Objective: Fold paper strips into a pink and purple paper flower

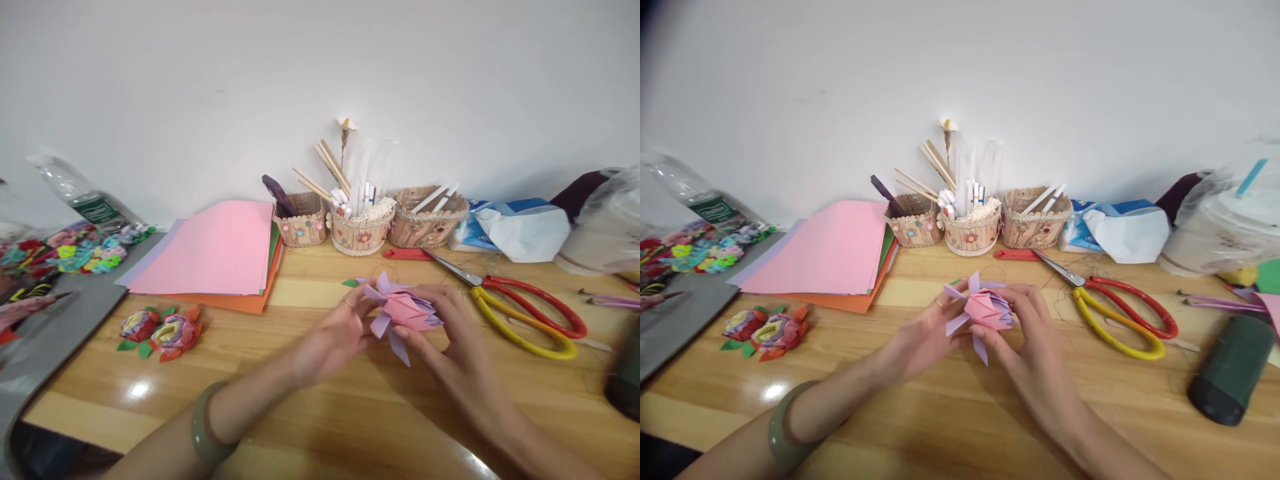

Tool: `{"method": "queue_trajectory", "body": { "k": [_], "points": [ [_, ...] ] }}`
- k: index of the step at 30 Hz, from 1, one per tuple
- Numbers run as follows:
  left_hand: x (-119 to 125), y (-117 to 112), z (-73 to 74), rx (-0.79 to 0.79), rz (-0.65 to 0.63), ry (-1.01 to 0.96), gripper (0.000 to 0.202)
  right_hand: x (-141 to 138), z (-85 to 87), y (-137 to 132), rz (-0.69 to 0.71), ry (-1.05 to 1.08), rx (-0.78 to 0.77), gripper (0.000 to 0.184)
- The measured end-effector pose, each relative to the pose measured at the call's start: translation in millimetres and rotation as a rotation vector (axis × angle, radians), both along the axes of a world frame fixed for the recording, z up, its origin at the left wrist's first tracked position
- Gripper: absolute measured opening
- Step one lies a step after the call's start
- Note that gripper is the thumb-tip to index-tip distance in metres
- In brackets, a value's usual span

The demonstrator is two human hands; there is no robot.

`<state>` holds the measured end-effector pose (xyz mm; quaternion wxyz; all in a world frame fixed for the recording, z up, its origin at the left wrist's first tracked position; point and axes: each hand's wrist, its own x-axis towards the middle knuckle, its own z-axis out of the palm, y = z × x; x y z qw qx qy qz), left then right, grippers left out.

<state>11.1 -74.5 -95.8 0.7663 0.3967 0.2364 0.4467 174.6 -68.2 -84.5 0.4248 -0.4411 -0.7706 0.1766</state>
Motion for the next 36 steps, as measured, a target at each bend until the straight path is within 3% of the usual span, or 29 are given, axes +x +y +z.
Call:
{"method": "queue_trajectory", "body": {
  "k": [3,7,10,13,19,23,28,32,36],
  "points": [
    [3,-5,1.9,0.116,-0.092,0.08,0.082,-2,-4.0,0,-0.01,0.008,-0.02,0.027],
    [1,-7,1.4,0.044,0.056,0.217,0.05,-4,-4.3,-2,0.052,-0.082,0.009,0.04],
    [-3,-5,1.5,-0.089,0.15,0.197,0.04,-3,2.0,-3,0.049,-0.1,0.085,0.047],
    [-4,-2,2.2,-0.179,0.138,0.144,0.035,-1,7.3,-4,0.078,-0.088,0.141,0.041],
    [-4,-2,5.4,-0.205,-0.022,-0.001,0.039,0,5.5,-6,0.171,-0.053,0.153,0.026],
    [-4,-2,8.3,-0.262,0.054,0.053,0.045,-1,8.2,-7,0.207,-0.111,0.14,0.031],
    [-2,1,6.3,-0.2,0.213,0.198,0.048,1,10.7,-7,0.112,-0.135,0.247,0.032],
    [-1,1,7.7,-0.089,0.203,0.298,0.044,4,4.9,-6,0.111,-0.251,0.361,0.031],
    [0,0,11.5,-0.101,0.185,0.347,0.043,11,1.6,-5,0.136,-0.363,0.456,0.036]
  ]
}}
